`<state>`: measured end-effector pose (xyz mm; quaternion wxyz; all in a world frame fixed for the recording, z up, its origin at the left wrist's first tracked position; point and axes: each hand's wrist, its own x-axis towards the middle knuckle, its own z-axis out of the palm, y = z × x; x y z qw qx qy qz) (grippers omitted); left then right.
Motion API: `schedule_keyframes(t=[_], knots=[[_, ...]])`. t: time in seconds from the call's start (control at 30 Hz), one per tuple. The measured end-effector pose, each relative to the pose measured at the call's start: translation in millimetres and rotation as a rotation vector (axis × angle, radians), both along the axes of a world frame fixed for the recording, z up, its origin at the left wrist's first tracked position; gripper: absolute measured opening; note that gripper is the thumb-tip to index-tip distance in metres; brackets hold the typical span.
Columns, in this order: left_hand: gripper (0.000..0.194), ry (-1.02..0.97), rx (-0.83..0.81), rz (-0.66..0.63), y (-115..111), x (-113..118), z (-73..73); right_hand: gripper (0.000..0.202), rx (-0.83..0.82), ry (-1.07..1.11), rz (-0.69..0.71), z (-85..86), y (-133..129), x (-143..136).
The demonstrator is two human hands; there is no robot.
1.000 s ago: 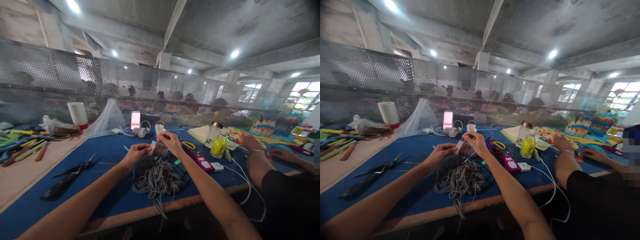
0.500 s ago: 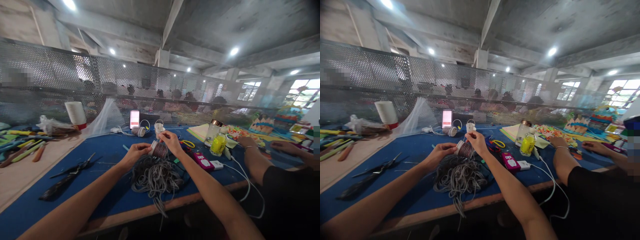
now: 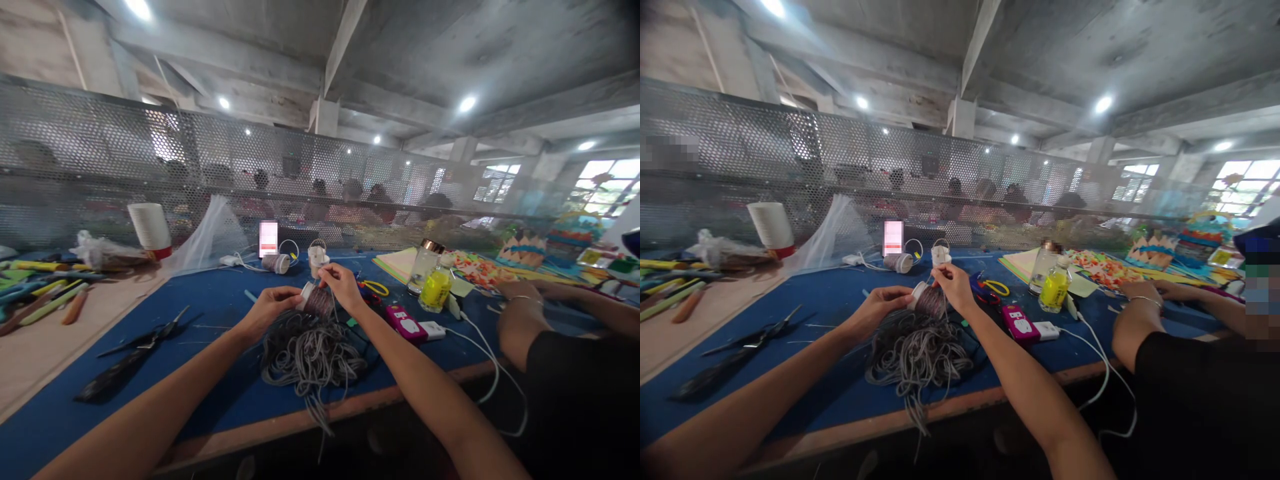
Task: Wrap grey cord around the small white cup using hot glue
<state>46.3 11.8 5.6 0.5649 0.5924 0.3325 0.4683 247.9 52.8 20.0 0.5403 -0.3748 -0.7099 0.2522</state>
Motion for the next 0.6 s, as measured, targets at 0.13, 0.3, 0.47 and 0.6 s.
schedule_keyframes(t=[0.13,0.3,0.47,0.6], knots=[[0.033,0.001,0.0,0.003,0.0,0.1,-0.1,0.025,0.01,-0.001,-0.012,-0.3,0.5,0.4],[0.03,0.01,0.015,-0.002,-1.2,0.0,1.1,0.024,0.016,0.006,-0.027,-2.8,2.7,0.4],[0.032,0.013,0.015,0.003,0.6,-0.5,-0.8,0.025,0.012,-0.002,-0.037,-3.2,2.6,0.5],[0.032,0.008,0.011,0.001,2.6,-1.4,-3.0,0.025,0.016,-0.01,-0.043,-2.5,1.2,0.8]])
